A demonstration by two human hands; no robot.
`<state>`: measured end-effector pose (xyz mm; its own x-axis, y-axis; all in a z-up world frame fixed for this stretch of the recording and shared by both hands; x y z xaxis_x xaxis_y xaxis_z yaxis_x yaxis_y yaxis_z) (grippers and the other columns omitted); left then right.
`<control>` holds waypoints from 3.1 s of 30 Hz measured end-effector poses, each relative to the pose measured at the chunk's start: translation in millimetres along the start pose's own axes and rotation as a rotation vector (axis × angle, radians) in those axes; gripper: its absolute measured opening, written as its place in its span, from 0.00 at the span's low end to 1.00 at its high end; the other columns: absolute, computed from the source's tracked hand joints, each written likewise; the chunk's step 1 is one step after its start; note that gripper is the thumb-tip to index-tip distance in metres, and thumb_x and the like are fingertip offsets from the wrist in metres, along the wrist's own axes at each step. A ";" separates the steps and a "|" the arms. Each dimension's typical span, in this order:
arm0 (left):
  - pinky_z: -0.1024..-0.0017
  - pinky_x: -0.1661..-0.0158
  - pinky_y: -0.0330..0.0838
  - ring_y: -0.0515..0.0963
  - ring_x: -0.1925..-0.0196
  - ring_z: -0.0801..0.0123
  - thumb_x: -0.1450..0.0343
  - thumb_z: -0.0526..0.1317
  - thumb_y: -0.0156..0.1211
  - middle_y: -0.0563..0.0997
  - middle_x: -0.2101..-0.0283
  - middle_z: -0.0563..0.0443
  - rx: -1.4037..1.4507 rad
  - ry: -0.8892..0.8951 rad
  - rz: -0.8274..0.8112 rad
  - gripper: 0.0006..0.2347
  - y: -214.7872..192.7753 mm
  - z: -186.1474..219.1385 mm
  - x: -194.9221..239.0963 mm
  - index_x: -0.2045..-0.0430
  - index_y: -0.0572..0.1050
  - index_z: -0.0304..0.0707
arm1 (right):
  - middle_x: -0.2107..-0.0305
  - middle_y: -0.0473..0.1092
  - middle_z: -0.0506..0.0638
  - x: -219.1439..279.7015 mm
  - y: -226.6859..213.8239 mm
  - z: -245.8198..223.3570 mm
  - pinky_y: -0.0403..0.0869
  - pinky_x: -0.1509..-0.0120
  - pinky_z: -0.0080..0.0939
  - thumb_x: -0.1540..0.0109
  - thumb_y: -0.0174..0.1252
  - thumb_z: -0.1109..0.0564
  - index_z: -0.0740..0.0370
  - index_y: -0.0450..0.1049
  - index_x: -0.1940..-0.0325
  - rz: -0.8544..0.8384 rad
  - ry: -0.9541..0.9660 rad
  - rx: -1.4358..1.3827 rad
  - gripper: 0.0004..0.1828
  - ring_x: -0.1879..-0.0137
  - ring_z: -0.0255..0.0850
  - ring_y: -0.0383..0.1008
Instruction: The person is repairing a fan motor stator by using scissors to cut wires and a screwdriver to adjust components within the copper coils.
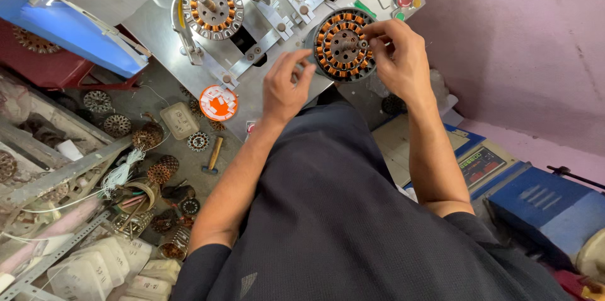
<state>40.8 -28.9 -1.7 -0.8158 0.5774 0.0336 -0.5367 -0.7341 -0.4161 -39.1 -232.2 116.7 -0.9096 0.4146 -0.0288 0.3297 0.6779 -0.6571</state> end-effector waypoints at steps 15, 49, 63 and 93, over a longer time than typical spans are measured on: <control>0.62 0.64 0.75 0.81 0.65 0.57 0.26 0.36 0.59 0.77 0.65 0.50 -0.198 0.473 -0.082 0.03 3.7 93.1 -62.5 0.66 0.76 0.37 | 0.61 0.77 0.52 17.2 -21.7 1.3 0.76 0.50 0.35 0.33 0.59 0.69 0.67 0.77 0.48 0.131 0.012 -0.136 0.09 0.58 0.37 0.79; 0.58 0.66 0.76 0.83 0.67 0.49 0.27 0.39 0.65 0.83 0.67 0.43 -0.327 0.262 -0.009 0.06 41.8 112.9 -43.5 0.65 0.78 0.36 | 0.61 0.74 0.67 24.6 -109.1 -117.1 0.83 0.58 0.44 0.33 0.57 0.62 0.74 0.76 0.60 -0.513 -1.142 -0.725 0.08 0.62 0.52 0.82; 0.71 0.61 0.81 0.88 0.62 0.60 0.30 0.27 0.68 0.85 0.62 0.43 0.041 0.435 0.174 0.06 -10.2 217.2 -11.7 0.62 0.79 0.31 | 0.22 0.52 0.61 -32.5 -48.3 41.6 0.57 0.14 0.54 0.49 0.81 0.39 0.56 0.41 0.16 -0.957 -0.115 -1.253 0.71 0.19 0.52 0.55; 0.71 0.58 0.79 0.84 0.61 0.68 0.29 0.27 0.61 0.75 0.35 0.38 0.401 0.150 0.122 0.29 -9.5 85.2 4.0 0.32 0.56 0.37 | 0.31 0.61 0.58 -20.9 24.0 47.5 0.56 0.17 0.57 0.57 0.82 0.44 0.59 0.60 0.27 -0.297 -0.441 -0.059 0.60 0.20 0.58 0.54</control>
<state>24.3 -50.1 79.8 -0.8541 0.5014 -0.1382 -0.5033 -0.8638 -0.0228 -24.2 -253.4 65.8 -0.9816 -0.0869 -0.1702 0.0436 0.7653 -0.6422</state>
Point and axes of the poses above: each hand's wrist, its own x-axis away from the middle knuckle, its own y-axis out of the palm, z = x × y, the point moved 5 cm from there along -x, towards the middle knuckle
